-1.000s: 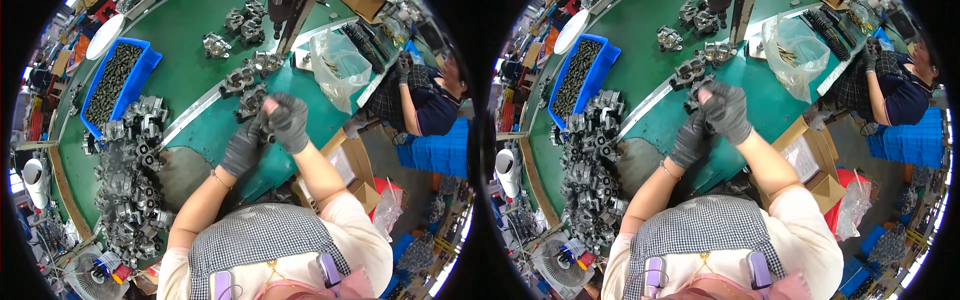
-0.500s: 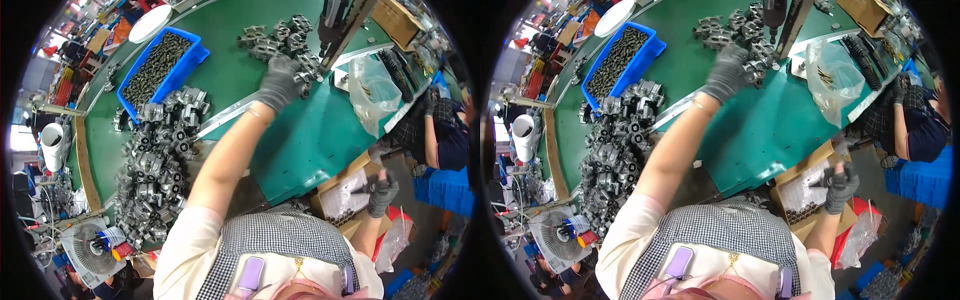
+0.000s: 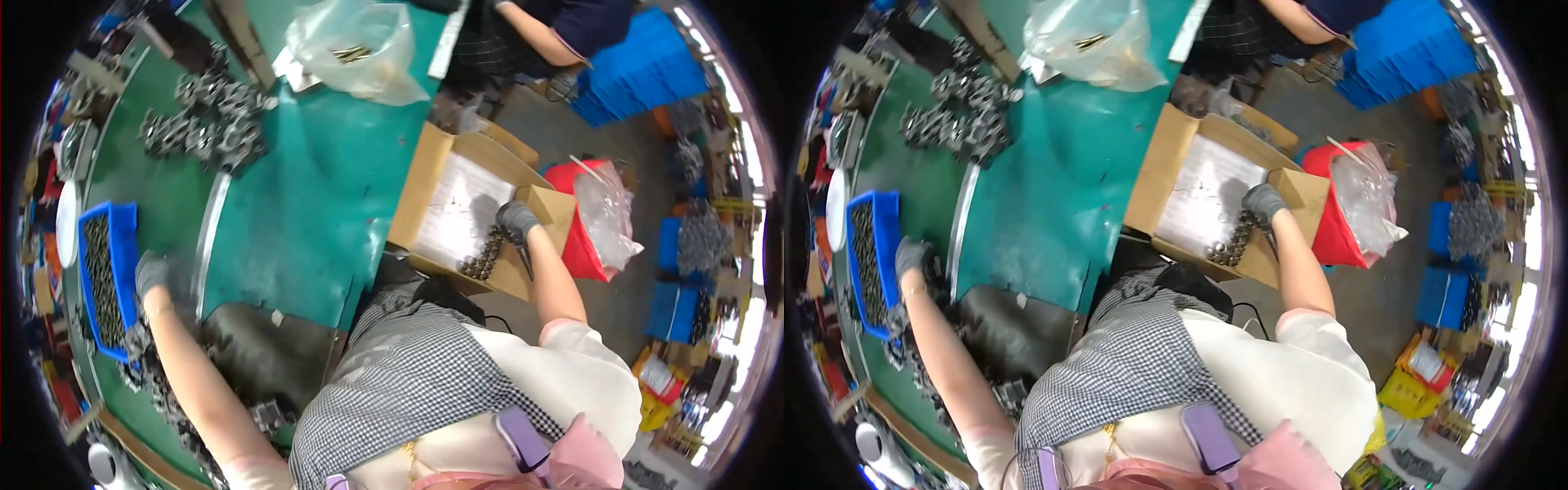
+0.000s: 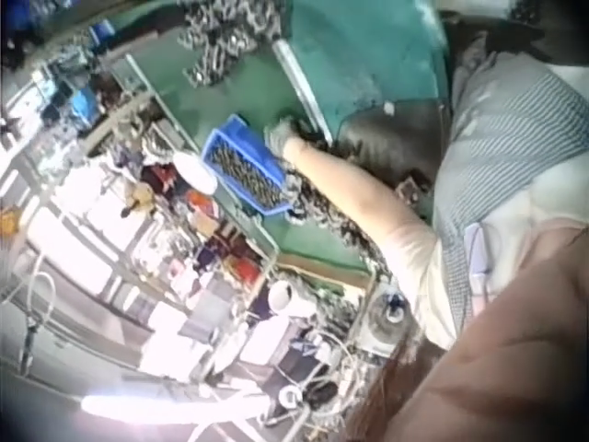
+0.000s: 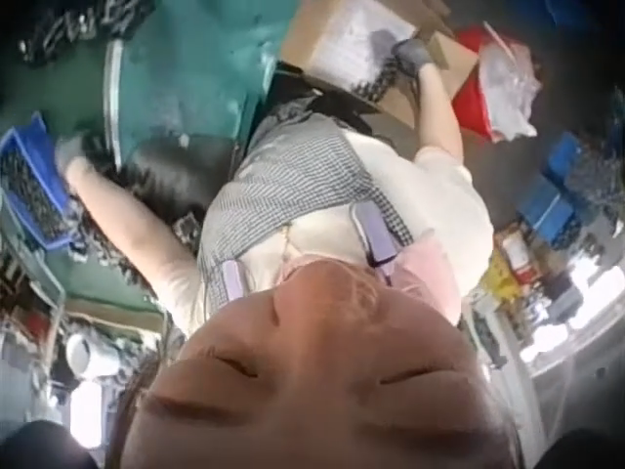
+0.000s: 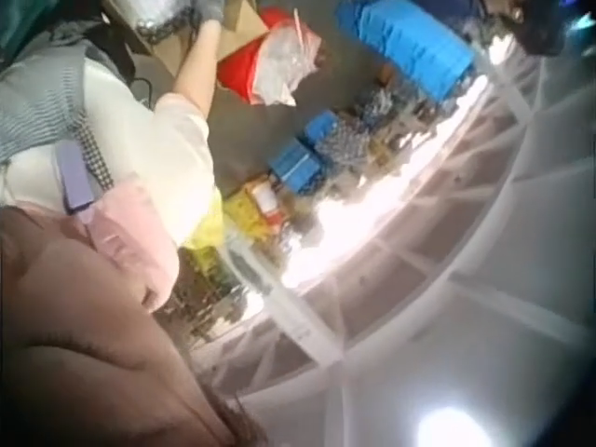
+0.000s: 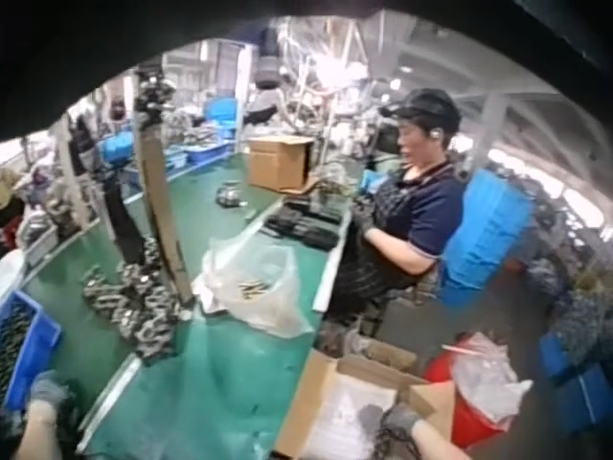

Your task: Assembling and inspecting small metal components on a factory production line.

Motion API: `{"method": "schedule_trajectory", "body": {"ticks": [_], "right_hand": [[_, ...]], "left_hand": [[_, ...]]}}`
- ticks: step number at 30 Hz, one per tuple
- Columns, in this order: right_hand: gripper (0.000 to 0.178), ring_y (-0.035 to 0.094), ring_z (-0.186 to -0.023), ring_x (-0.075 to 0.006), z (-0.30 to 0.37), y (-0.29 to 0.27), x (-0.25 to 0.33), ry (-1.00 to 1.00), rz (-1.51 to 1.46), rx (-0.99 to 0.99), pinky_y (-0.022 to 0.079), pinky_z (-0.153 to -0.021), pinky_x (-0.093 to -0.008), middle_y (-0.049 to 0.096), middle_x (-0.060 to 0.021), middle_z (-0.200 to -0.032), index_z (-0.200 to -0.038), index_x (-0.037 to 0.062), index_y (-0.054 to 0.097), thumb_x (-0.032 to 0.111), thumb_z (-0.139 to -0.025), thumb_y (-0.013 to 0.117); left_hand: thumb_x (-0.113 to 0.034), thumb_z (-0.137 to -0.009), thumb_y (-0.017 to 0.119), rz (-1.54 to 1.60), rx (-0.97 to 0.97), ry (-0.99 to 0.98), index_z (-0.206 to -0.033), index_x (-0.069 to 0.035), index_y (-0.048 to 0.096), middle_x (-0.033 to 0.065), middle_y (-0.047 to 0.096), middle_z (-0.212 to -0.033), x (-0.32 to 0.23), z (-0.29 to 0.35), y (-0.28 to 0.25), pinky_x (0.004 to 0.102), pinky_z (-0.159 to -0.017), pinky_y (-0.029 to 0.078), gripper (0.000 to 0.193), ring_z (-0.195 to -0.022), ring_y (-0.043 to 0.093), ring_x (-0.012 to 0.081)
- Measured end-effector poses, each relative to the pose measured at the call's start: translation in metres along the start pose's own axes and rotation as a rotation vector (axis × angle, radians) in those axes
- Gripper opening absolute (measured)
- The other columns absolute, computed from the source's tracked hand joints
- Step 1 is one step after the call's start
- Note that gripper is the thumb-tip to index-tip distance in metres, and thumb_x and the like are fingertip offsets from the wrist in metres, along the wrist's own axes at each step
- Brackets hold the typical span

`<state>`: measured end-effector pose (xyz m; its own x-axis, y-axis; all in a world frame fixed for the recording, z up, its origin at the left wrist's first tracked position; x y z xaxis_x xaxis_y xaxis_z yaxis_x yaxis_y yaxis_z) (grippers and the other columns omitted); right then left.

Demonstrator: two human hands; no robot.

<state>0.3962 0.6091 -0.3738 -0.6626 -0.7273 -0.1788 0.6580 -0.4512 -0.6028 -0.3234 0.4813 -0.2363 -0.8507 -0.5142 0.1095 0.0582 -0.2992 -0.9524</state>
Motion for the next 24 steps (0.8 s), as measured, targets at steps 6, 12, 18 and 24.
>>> {"method": "schedule_trajectory", "body": {"ticks": [6,12,18,24], "right_hand": [[0.043,0.061,-0.103,-0.0326,0.017,0.033,-0.020,0.485,-0.464,0.112,0.049,-0.086,-0.0425,0.062,-0.0177,-0.113,-0.107,0.0067,0.065,0.039,-0.080,0.061],[0.039,0.057,-0.112,-0.0301,0.054,-0.076,0.027,0.551,-0.651,0.073,0.048,-0.089,-0.0412,0.056,-0.0175,-0.123,-0.115,0.0049,0.061,0.028,-0.091,0.041],[0.055,0.045,-0.126,-0.0300,-0.024,0.027,0.010,0.586,-0.554,0.245,0.038,-0.101,-0.0431,0.042,-0.0132,-0.139,-0.130,0.0102,0.050,0.046,-0.090,0.038],[0.044,0.064,-0.094,-0.0326,0.010,-0.086,0.010,0.525,-0.406,-0.282,0.050,-0.082,-0.0411,0.066,-0.0196,-0.100,-0.098,0.0018,0.067,0.042,-0.082,0.058]], "left_hand": [[0.010,-0.073,0.061,0.923,-0.200,0.299,-0.119,-0.002,0.050,0.0067,0.059,-0.105,-0.126,0.036,-0.023,0.0299,-0.079,0.050,0.050,-0.092,0.058,0.0170],[0.002,-0.075,0.063,0.823,-0.295,0.710,-0.121,-0.004,0.050,0.0112,0.056,-0.117,-0.206,0.101,-0.016,0.0332,-0.095,0.044,0.049,-0.111,0.053,0.0226],[-0.007,-0.067,0.074,1.047,-0.459,0.540,-0.123,-0.005,0.049,0.0139,0.055,-0.118,-0.193,0.105,0.003,0.0360,-0.092,0.046,0.061,-0.112,0.052,0.0287],[-0.008,-0.066,0.072,0.797,-0.512,0.394,-0.131,-0.006,0.043,0.0185,0.054,-0.120,-0.201,0.118,-0.003,0.0404,-0.089,0.046,0.071,-0.109,0.053,0.0346]]}}
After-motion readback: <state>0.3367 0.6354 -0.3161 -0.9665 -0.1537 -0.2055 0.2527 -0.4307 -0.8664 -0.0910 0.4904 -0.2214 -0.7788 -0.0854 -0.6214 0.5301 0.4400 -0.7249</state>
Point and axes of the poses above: each hand's wrist, its own z-axis away from the middle knuckle, its own y-axis out of the palm, x = y × z, the point moved 5 cm from there along -z, towards the middle knuckle
